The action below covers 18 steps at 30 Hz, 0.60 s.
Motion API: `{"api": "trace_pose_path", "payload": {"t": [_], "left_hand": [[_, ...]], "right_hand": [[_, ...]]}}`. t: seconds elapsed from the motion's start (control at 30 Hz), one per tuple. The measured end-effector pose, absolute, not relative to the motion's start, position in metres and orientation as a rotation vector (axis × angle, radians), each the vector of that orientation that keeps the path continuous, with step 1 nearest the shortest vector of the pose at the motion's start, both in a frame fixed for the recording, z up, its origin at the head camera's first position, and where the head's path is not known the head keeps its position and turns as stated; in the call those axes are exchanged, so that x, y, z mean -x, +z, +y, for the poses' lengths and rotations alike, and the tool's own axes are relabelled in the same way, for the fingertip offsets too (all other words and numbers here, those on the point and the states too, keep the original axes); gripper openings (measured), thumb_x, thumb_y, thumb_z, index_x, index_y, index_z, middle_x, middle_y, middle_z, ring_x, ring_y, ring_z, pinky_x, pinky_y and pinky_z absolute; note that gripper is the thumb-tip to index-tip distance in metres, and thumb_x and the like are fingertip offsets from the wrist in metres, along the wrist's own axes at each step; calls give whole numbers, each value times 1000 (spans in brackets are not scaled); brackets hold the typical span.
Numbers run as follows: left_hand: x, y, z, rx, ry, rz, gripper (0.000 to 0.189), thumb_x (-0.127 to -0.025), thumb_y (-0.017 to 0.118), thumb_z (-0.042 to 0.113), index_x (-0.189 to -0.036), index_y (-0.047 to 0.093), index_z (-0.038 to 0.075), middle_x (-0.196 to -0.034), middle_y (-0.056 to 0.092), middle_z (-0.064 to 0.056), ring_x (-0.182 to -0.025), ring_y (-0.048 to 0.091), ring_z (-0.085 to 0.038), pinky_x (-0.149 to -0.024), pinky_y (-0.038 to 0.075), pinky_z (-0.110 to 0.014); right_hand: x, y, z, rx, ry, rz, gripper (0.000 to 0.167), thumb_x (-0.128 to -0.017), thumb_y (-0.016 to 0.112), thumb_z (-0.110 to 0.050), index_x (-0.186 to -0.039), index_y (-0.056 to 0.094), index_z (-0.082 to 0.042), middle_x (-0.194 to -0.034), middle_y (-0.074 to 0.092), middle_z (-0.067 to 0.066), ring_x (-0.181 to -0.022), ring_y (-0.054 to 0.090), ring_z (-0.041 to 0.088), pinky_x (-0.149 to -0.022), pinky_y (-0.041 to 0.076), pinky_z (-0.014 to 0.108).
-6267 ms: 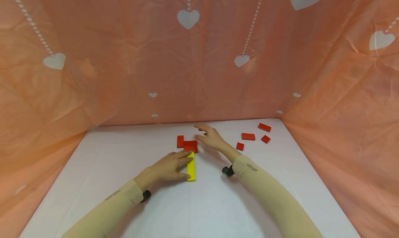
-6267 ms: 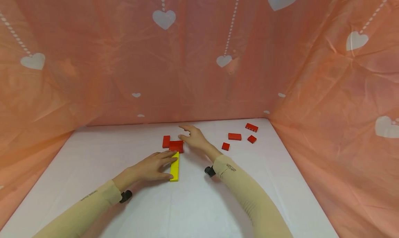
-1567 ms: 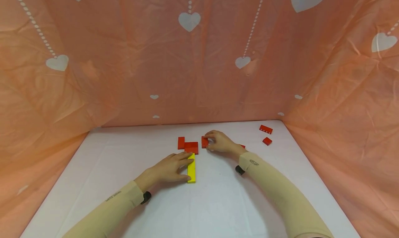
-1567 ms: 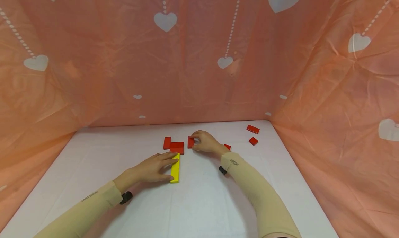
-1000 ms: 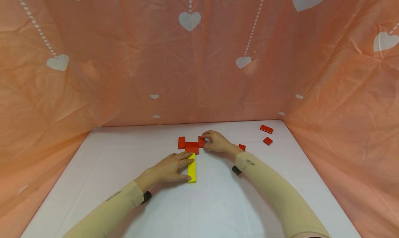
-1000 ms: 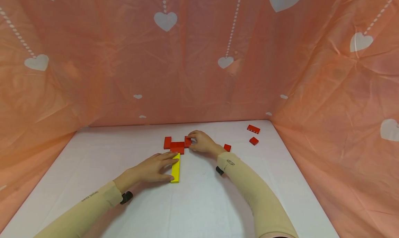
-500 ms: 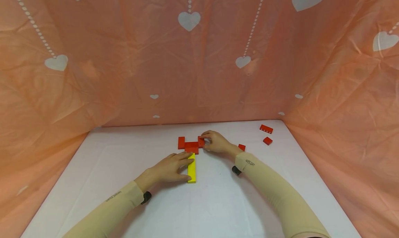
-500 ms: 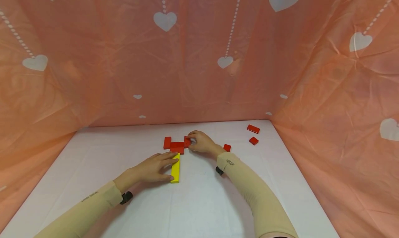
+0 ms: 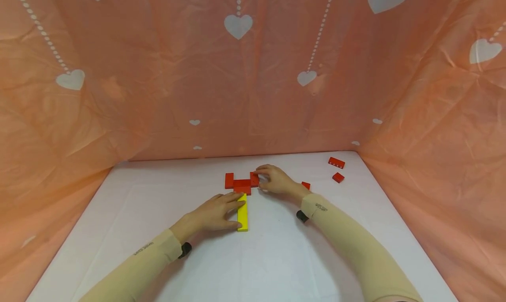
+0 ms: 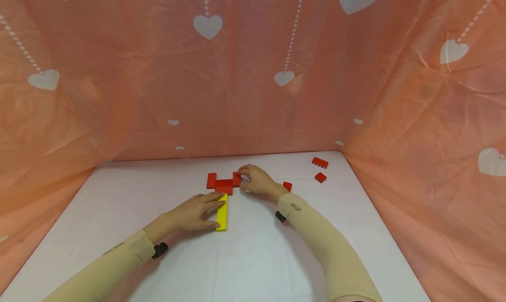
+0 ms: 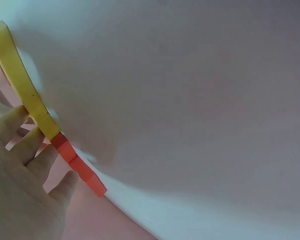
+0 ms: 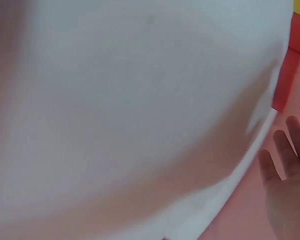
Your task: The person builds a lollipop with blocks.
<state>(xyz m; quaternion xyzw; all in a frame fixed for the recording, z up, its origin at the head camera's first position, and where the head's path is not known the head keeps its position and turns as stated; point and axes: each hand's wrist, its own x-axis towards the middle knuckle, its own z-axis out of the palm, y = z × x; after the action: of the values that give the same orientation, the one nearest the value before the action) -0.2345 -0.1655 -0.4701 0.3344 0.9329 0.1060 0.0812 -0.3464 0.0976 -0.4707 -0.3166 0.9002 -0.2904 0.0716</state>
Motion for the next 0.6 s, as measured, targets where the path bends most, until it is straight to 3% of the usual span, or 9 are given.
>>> {"api": "trace_pose_path", "payload": {"t": [0.27, 0.47, 0.6], "left_hand": [[234, -468, -166, -989, 317, 2781, 73, -93, 71, 54, -154, 53, 16, -166, 40, -5, -152, 37, -30, -121, 34, -57], [234, -468, -166, -1014, 324, 2780, 73, -93, 72, 52, -154, 53, 15, -166, 40, -7, -152, 37, -31, -120, 35, -57], [234, -468, -165, -1011, 324, 2782, 74, -93, 72, 52, -154, 52, 15, -166, 39, -7, -152, 37, -31, -120, 34, -57]], "right_hand": [[332, -458, 129, 985, -995, 2761, 50, -96, 72, -14, -143, 60, -1, -149, 55, 17, -142, 47, 39, -119, 36, 57], [323, -452, 164, 888, -1055, 2820, 48, -95, 71, -10, -141, 62, -2, -147, 56, 20, -140, 49, 41, -117, 37, 61], [321, -453, 189, 818, -1067, 2848, 46, -94, 71, -7, -140, 63, 0, -143, 59, 20, -131, 56, 41, -112, 44, 61]]}}
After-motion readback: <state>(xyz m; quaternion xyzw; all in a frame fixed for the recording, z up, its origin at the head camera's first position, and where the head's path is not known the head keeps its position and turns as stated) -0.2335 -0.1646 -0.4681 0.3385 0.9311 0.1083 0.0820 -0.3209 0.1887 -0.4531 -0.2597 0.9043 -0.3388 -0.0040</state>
